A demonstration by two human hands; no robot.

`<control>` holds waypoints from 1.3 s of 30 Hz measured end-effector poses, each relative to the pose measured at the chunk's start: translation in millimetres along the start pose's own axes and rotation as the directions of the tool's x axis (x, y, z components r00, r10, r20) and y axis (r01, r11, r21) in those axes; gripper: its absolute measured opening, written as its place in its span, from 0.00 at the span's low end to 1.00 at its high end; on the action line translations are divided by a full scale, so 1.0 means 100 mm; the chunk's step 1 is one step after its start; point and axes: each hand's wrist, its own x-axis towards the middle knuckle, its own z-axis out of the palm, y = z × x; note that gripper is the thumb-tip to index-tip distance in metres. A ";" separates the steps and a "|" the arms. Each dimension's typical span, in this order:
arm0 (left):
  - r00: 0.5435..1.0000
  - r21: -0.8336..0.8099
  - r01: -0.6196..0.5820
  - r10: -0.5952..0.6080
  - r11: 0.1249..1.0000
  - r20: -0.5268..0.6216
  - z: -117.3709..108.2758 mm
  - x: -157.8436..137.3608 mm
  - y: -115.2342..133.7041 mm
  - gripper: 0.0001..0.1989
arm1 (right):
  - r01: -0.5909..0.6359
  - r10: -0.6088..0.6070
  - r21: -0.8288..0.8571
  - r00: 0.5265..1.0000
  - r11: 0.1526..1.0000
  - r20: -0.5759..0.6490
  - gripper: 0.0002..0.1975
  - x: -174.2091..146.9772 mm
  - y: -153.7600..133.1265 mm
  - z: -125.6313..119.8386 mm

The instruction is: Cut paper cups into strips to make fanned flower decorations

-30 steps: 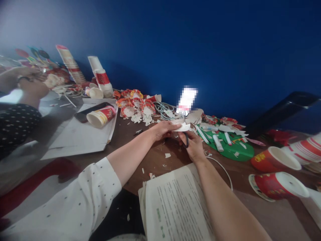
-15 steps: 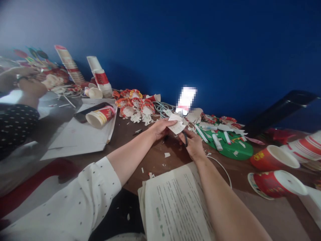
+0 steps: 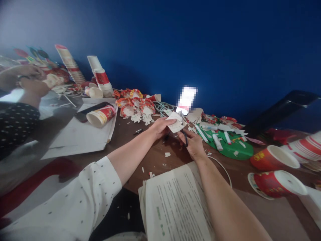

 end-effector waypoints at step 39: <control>0.990 0.126 -0.060 0.075 0.990 -0.119 -0.03 0.01 0.08 0.13 | -0.011 0.014 -0.056 0.999 0.998 0.046 0.26 -0.03 -0.08 0.03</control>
